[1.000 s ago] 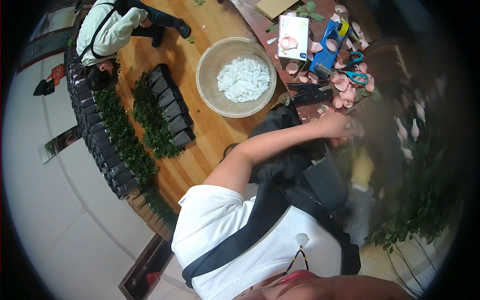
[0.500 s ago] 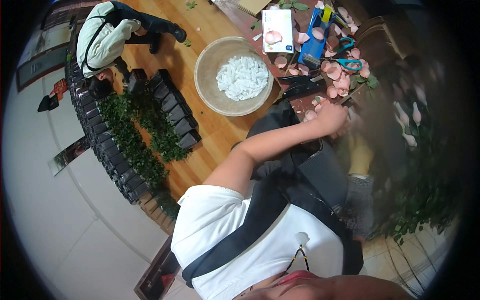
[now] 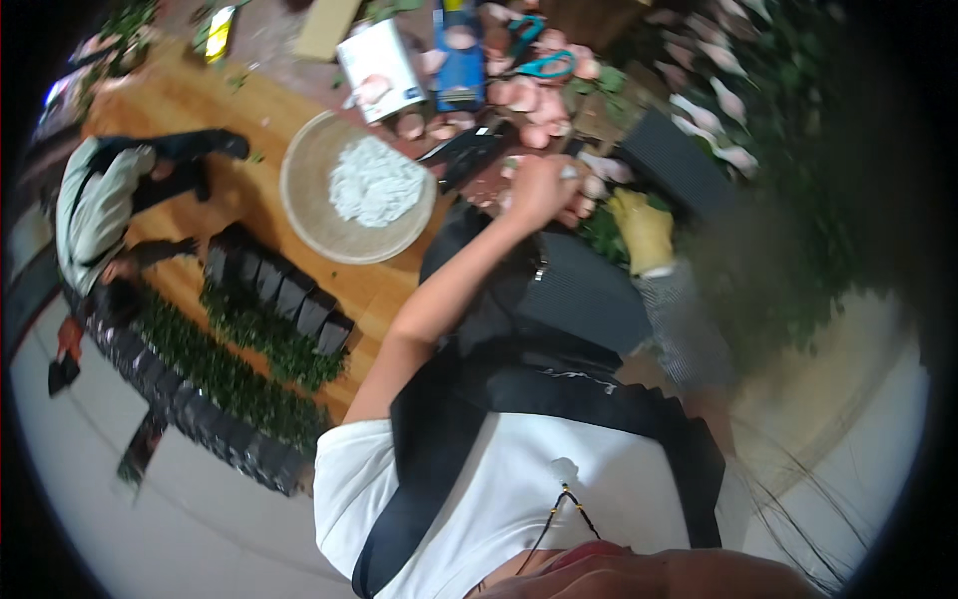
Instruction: The person places pink roses and green leaves into several small dark containers, and then fits the containers into a larger tray.
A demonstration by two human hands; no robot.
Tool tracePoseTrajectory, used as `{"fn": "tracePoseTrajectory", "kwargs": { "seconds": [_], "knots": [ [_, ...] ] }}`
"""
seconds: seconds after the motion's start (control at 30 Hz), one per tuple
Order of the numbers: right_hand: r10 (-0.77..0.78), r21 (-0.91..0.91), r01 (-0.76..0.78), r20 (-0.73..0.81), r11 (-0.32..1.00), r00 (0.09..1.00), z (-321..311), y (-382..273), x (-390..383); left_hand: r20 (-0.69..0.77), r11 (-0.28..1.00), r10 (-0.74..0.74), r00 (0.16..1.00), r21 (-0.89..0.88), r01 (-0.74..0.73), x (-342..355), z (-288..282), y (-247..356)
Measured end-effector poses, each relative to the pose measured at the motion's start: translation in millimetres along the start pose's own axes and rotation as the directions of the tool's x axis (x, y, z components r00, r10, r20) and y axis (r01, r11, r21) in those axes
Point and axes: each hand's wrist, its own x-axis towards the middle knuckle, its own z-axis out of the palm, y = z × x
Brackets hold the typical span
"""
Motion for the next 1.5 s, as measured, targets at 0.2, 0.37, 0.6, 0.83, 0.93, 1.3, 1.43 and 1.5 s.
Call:
{"fn": "tracePoseTrajectory", "kwargs": {
  "seconds": [0.2, 0.37, 0.6, 0.83, 0.93, 1.3, 1.43, 1.5],
  "knots": [
    [0.149, -0.074, -0.140, 0.136, 0.987, 0.979, 0.4, -7.2, 0.4, -0.509, 0.971, 0.225, 0.831, 0.048, -0.234, 13.5, -52.7, 9.1],
    [0.012, 0.160, -0.016, 0.027, 0.987, 1.000, -40.4, -7.8, -1.8, -0.039, 0.771, 0.568, 0.822, 0.376, -0.515, -10.3, -76.4, 15.0],
    [0.193, -0.129, -0.162, 0.277, 0.978, 0.941, -29.1, -9.7, 9.5, 0.147, 0.663, 0.140, 0.979, 0.721, -0.203, 39.6, -10.4, 5.9],
    [0.065, 0.040, -0.065, 0.010, 0.997, 0.998, -0.2, -5.1, -14.0, 0.185, 0.991, -0.086, 0.979, 0.113, 0.066, 10.8, -3.9, 14.9],
    [0.058, 0.075, -0.055, -0.041, 0.996, 0.997, -1.1, -7.0, -14.0, -0.027, 0.781, 0.381, 0.924, 0.544, -0.306, 1.9, -4.5, -13.8],
    [0.030, 0.082, -0.018, -0.156, 0.996, 0.987, 7.2, 6.5, 9.7, 0.152, 0.844, 0.218, 0.964, 0.466, -0.264, 26.0, -9.0, 4.5],
    [0.006, 0.026, -0.002, -0.169, 1.000, 0.986, 20.4, 38.4, -1.5, 0.138, 0.661, 0.350, 0.927, 0.665, -0.348, 34.0, 36.4, 4.1],
    [0.272, 0.321, -0.266, 0.027, 0.909, 0.962, 46.6, 62.1, -6.7, 0.127, 0.643, 0.342, 0.931, 0.691, -0.330, 24.1, 36.9, 6.7]
  ]
}}
